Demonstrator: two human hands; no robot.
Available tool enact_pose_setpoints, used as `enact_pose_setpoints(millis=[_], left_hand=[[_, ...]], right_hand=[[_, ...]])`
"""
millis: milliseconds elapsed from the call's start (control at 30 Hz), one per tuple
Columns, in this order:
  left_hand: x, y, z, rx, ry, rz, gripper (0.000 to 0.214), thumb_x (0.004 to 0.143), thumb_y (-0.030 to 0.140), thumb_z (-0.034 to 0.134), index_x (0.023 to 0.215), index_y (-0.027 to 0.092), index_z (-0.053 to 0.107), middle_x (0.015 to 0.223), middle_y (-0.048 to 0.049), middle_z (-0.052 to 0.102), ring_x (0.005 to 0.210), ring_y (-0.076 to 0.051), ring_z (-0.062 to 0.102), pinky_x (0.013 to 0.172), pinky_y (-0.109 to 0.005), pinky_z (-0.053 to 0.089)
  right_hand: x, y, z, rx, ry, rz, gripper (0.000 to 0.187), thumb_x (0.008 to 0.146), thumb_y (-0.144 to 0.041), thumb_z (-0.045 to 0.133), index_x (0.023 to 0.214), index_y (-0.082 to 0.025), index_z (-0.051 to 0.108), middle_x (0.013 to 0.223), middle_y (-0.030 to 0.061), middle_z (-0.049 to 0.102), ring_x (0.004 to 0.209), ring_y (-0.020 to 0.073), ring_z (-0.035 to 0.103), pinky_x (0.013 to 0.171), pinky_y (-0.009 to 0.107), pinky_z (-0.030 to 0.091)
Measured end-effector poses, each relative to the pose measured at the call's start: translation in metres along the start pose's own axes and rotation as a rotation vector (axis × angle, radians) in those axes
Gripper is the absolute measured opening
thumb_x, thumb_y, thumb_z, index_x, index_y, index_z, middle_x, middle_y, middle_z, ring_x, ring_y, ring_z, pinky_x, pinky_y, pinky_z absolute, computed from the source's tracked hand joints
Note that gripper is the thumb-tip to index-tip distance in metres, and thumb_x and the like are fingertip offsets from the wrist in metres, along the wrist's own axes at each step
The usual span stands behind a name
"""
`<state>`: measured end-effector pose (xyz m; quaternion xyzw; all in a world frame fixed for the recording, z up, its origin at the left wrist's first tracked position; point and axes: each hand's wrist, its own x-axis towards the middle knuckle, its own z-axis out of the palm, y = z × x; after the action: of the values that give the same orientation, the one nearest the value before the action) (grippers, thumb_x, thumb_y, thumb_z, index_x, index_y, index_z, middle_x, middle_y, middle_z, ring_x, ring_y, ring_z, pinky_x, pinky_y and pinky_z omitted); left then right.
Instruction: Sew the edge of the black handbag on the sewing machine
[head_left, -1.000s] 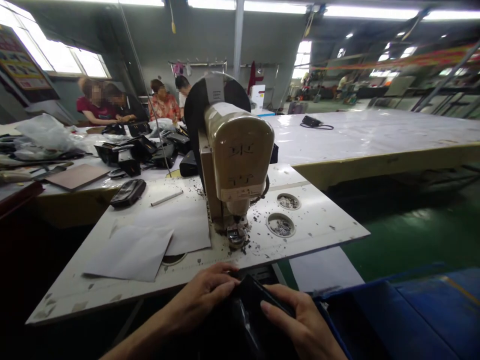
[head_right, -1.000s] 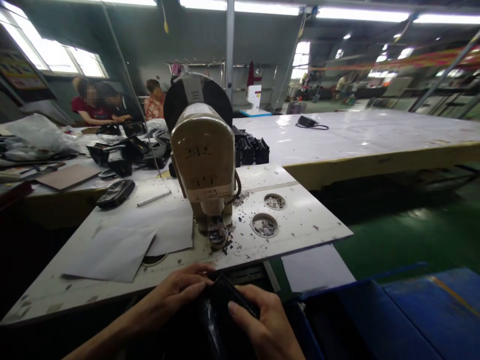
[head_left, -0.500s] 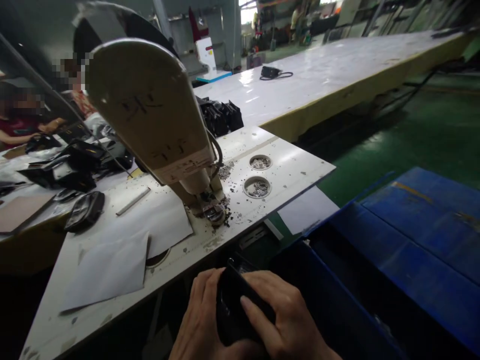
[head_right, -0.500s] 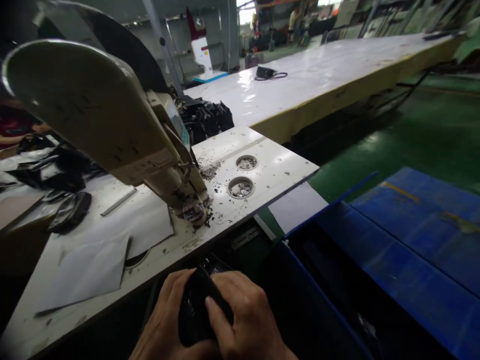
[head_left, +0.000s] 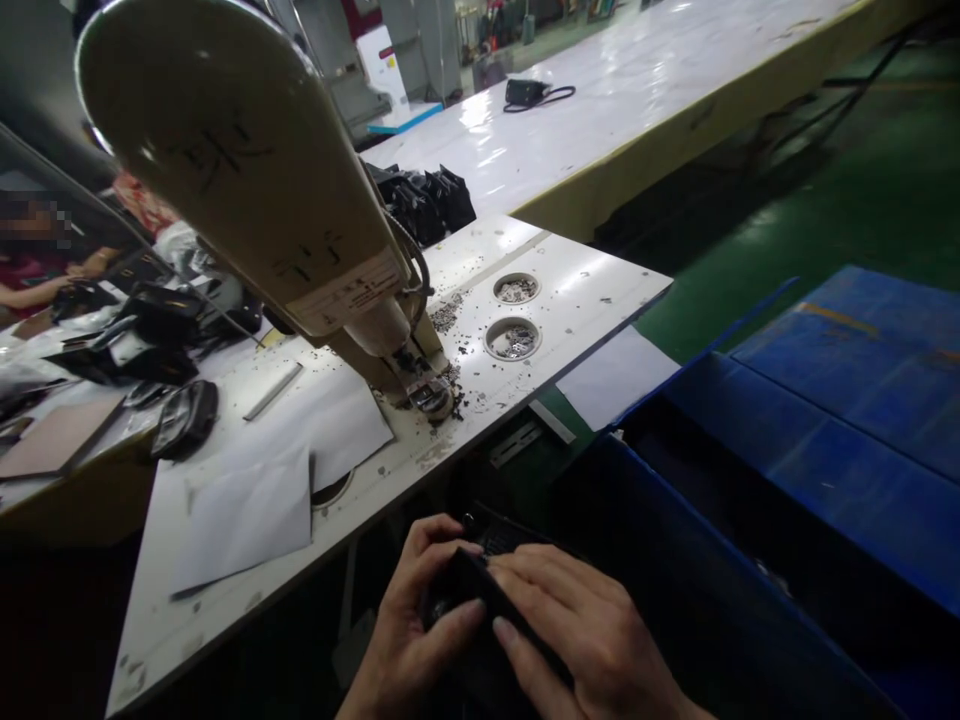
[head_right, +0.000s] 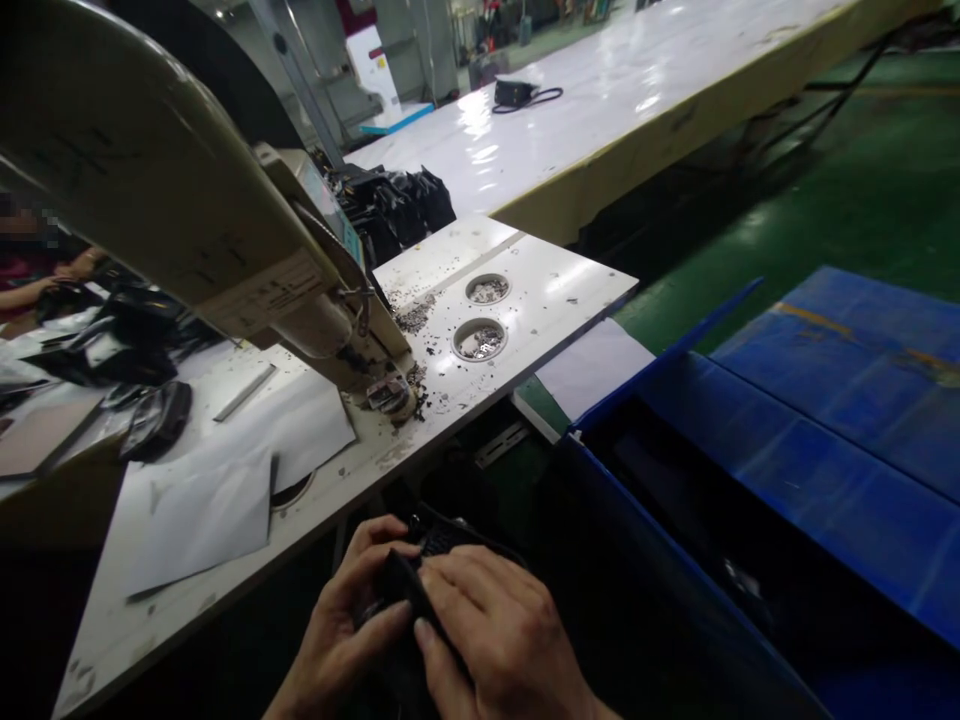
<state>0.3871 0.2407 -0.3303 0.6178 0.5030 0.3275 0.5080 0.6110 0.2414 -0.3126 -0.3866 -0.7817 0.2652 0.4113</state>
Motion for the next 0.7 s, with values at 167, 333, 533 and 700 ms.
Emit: enact_pose_setpoints(millis=[167,333,533,700], left_hand=[[-0.008,-0.010,0.008,0.099,-0.009,0.110,0.030,0.100,0.034,0.063,0.130,0.033,0.061,0.143,-0.0072,0.054,0.133,-0.029,0.054,0.113,-0.042,0.044],[-0.015,-0.008,0.004,0.277,0.136,0.264,0.034,0.097,0.032,0.067,0.131,0.033,0.060,0.129,-0.0059,0.061,0.131,-0.028,0.054,0.112,-0.042,0.045],[-0.026,-0.010,0.002,0.096,0.124,0.072,0.035,0.090,0.042,0.076,0.122,0.032,0.064,0.120,-0.0034,0.060,0.109,-0.024,0.063,0.094,-0.034,0.052],[-0.028,-0.013,0.010,-0.044,0.171,-0.060,0.022,0.091,0.038,0.076,0.110,0.028,0.075,0.108,-0.0031,0.061,0.102,-0.022,0.062,0.092,-0.033,0.048]], right_hand=[[-0.002,-0.003,0.000,-0.013,0.001,-0.021,0.032,0.090,-0.007,0.060,0.120,-0.009,0.070,0.106,0.0173,0.079,0.098,0.0287,0.076,0.087,0.042,0.069],[-0.003,-0.009,0.003,-0.064,0.025,-0.067,0.034,0.090,-0.006,0.061,0.123,-0.008,0.070,0.109,0.0173,0.080,0.100,0.0290,0.077,0.091,0.043,0.068],[-0.005,-0.011,0.010,-0.030,0.020,-0.063,0.030,0.092,-0.006,0.058,0.120,-0.010,0.070,0.106,0.0166,0.079,0.098,0.0259,0.076,0.089,0.039,0.068],[-0.010,-0.006,0.019,0.023,-0.046,0.038,0.028,0.096,-0.011,0.056,0.120,-0.014,0.068,0.111,0.0143,0.078,0.104,0.0252,0.074,0.094,0.040,0.065]])
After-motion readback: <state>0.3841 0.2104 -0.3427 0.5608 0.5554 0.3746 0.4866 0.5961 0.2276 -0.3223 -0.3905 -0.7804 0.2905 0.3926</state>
